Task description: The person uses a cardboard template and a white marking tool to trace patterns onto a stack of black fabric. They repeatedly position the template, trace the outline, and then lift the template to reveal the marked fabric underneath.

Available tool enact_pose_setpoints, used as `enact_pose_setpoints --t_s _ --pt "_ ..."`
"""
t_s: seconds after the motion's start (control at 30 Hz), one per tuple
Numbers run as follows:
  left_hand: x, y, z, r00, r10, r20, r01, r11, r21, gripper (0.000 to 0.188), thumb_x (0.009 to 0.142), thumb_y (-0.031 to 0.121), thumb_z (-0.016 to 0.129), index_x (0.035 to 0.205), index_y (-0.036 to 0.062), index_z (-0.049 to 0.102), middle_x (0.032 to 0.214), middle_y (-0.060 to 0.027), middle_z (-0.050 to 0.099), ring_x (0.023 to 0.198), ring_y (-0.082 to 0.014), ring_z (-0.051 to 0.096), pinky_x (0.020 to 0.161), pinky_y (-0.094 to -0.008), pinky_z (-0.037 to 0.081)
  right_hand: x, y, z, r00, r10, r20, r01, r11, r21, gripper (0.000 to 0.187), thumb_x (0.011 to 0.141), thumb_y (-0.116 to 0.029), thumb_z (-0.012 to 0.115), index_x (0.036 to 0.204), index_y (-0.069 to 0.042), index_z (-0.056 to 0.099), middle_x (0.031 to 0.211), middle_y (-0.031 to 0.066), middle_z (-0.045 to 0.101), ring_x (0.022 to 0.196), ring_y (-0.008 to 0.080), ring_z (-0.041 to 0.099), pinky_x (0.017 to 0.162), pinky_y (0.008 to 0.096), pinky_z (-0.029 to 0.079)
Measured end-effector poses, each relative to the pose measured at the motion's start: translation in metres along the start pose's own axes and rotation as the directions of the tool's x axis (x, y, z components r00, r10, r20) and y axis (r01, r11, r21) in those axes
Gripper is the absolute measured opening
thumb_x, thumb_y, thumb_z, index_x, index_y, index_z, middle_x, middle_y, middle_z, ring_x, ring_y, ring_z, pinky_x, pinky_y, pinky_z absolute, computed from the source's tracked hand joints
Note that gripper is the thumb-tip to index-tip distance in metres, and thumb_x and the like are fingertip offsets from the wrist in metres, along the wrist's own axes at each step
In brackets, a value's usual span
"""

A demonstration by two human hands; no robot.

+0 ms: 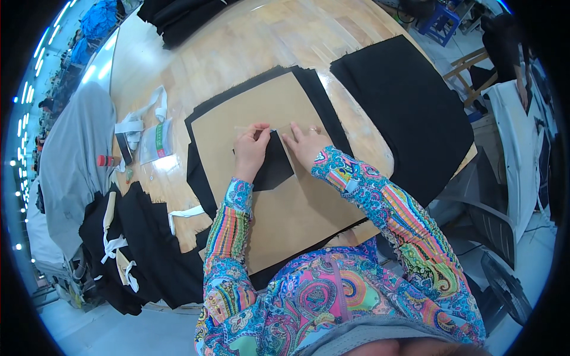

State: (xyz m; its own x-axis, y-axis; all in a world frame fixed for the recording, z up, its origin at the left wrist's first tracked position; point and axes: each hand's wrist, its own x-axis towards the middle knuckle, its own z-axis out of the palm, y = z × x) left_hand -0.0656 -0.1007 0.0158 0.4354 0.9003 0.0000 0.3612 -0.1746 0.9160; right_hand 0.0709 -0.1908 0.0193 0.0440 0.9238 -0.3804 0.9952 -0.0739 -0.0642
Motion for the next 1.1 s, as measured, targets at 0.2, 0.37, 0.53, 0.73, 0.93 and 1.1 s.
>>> enact_pose_setpoints --t_s 0.2,0.37,0.53,0.73,0.93,1.1 --pt "0.000 -0.003 -0.001 1.000 0.030 0.008 -0.031 0.995 0.092 0.017 0.085 0.011 0.062 0.094 -0.0023 0.066 0.078 -0.0052 0.068 0.071 -0.0075 0.061 0.067 -0.0222 0.049 -0.002 -0.002 -0.002 1.000 -0.021 -0.015 0.021 1.000 0.007 0.059 0.086 -0.011 0.050 0.141 -0.016 0.032 0.146 0.0173 0.026 0.111 0.0428 0.049 0.092 0.0412 0.046" --pt "0.002 -0.004 0.003 0.996 0.091 0.020 -0.093 0.977 0.192 0.017 0.085 0.013 0.062 0.093 -0.0012 0.067 0.077 -0.0062 0.068 0.070 -0.0086 0.062 0.065 -0.0229 0.049 0.001 0.000 0.003 1.000 0.021 -0.021 -0.020 0.999 0.033 0.059 0.086 -0.011 0.050 0.141 -0.016 0.032 0.146 0.0169 0.026 0.111 0.0423 0.049 0.092 0.0411 0.046" --pt "0.002 -0.007 0.002 0.976 0.218 0.010 -0.207 0.909 0.362 0.016 0.085 0.013 0.061 0.092 -0.0008 0.067 0.076 -0.0068 0.068 0.069 -0.0094 0.063 0.064 -0.0233 0.049 -0.005 -0.001 -0.010 1.000 -0.002 0.000 0.002 1.000 0.026 0.059 0.086 -0.011 0.050 0.141 -0.017 0.032 0.147 0.0149 0.026 0.113 0.0418 0.048 0.092 0.0407 0.047" --pt "-0.009 -0.016 -0.021 0.993 -0.032 -0.114 0.019 0.994 -0.106 0.014 0.084 0.010 0.061 0.090 -0.0015 0.066 0.074 -0.0041 0.066 0.069 -0.0077 0.059 0.064 -0.0223 0.047 -0.009 -0.001 -0.014 0.999 -0.049 0.000 0.049 0.998 -0.043 0.059 0.085 -0.010 0.050 0.141 -0.018 0.032 0.147 0.0146 0.026 0.114 0.0420 0.047 0.092 0.0417 0.046" --pt "-0.020 -0.035 -0.067 0.973 -0.056 -0.223 0.071 0.996 0.059 0.016 0.084 0.012 0.062 0.092 -0.0021 0.066 0.076 -0.0066 0.068 0.070 -0.0096 0.062 0.065 -0.0233 0.048 -0.006 0.001 -0.010 0.999 -0.041 0.012 0.042 0.998 -0.036 0.058 0.087 -0.009 0.051 0.141 -0.021 0.034 0.149 0.0118 0.023 0.117 0.0420 0.043 0.081 0.0390 0.053" --pt "-0.027 -0.044 -0.076 0.969 -0.037 -0.245 0.067 0.991 0.113 0.018 0.084 0.013 0.062 0.092 -0.0027 0.066 0.079 -0.0099 0.069 0.072 -0.0110 0.064 0.067 -0.0235 0.049 -0.010 0.001 -0.015 0.997 -0.076 -0.006 0.075 0.995 -0.064 0.059 0.085 -0.006 0.049 0.140 -0.016 0.031 0.147 0.0168 0.026 0.112 0.0435 0.049 0.097 0.0428 0.042"
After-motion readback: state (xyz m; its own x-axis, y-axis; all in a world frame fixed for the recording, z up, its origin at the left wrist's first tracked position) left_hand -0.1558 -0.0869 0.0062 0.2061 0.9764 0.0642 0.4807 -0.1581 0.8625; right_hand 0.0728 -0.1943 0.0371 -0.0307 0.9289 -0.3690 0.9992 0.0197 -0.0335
